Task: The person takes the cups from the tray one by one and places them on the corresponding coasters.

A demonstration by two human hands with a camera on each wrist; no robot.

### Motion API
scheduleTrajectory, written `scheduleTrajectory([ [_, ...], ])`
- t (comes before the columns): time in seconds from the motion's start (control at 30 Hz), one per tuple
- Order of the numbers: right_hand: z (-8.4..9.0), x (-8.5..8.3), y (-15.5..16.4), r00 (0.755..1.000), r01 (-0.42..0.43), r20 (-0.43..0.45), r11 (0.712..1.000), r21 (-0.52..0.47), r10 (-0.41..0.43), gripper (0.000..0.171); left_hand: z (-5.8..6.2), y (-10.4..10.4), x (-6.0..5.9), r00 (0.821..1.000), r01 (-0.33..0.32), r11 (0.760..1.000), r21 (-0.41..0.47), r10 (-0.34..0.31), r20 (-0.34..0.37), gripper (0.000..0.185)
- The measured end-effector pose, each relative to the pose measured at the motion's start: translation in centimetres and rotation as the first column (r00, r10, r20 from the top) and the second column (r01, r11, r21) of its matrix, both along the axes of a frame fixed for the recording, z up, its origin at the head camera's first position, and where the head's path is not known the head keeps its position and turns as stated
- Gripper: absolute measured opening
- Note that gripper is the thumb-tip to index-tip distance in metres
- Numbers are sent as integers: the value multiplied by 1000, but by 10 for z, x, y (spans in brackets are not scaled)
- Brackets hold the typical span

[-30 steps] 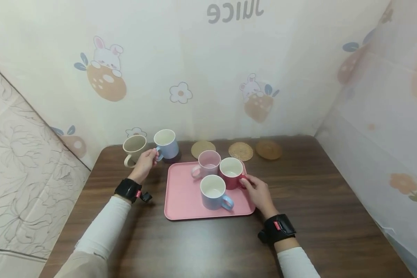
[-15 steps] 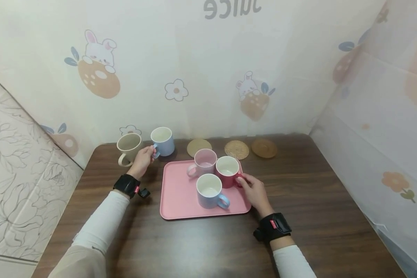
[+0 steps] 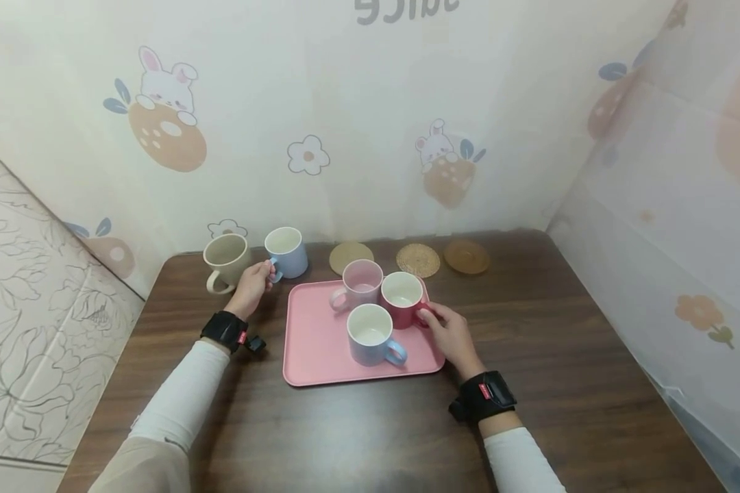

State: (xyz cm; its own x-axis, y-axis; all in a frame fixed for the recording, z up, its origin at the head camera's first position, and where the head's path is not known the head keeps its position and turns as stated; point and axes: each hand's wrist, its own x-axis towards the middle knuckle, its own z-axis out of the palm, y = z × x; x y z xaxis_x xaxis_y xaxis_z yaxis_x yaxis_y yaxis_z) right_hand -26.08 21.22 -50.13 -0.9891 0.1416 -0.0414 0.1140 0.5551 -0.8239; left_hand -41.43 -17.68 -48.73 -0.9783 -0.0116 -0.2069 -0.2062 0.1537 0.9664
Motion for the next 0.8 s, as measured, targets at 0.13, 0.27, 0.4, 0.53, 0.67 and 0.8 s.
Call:
scheduleTrajectory([
  [0.13,1,1,0,1000,-1,-2,1000,6,1,50,-3,-1,-1,1000,-2,1000,-29,2,1,34],
  [0.27,1,0,0,1000,-6,5,1000,-5,6,52,-2,-2,-1,1000,-4,999,-47,4,0,35],
  [0.4,1,0,0,1000,-11,20,1000,-12,11,53,0,-3,1,1000,4,999,-38,-4,15,36],
  [0.53,3,1,2,999,-16,44,1000,-11,17,55,1,-4,1,1000,15,999,-36,-15,21,40],
  [0.67,4,1,3,998,-27,60,1000,-3,27,57,1,-5,1,1000,20,997,-68,-19,10,44],
  [0.8,6,0,4,997,-42,63,999,10,41,58,3,-5,7,998,-8,983,-184,-3,-57,39],
])
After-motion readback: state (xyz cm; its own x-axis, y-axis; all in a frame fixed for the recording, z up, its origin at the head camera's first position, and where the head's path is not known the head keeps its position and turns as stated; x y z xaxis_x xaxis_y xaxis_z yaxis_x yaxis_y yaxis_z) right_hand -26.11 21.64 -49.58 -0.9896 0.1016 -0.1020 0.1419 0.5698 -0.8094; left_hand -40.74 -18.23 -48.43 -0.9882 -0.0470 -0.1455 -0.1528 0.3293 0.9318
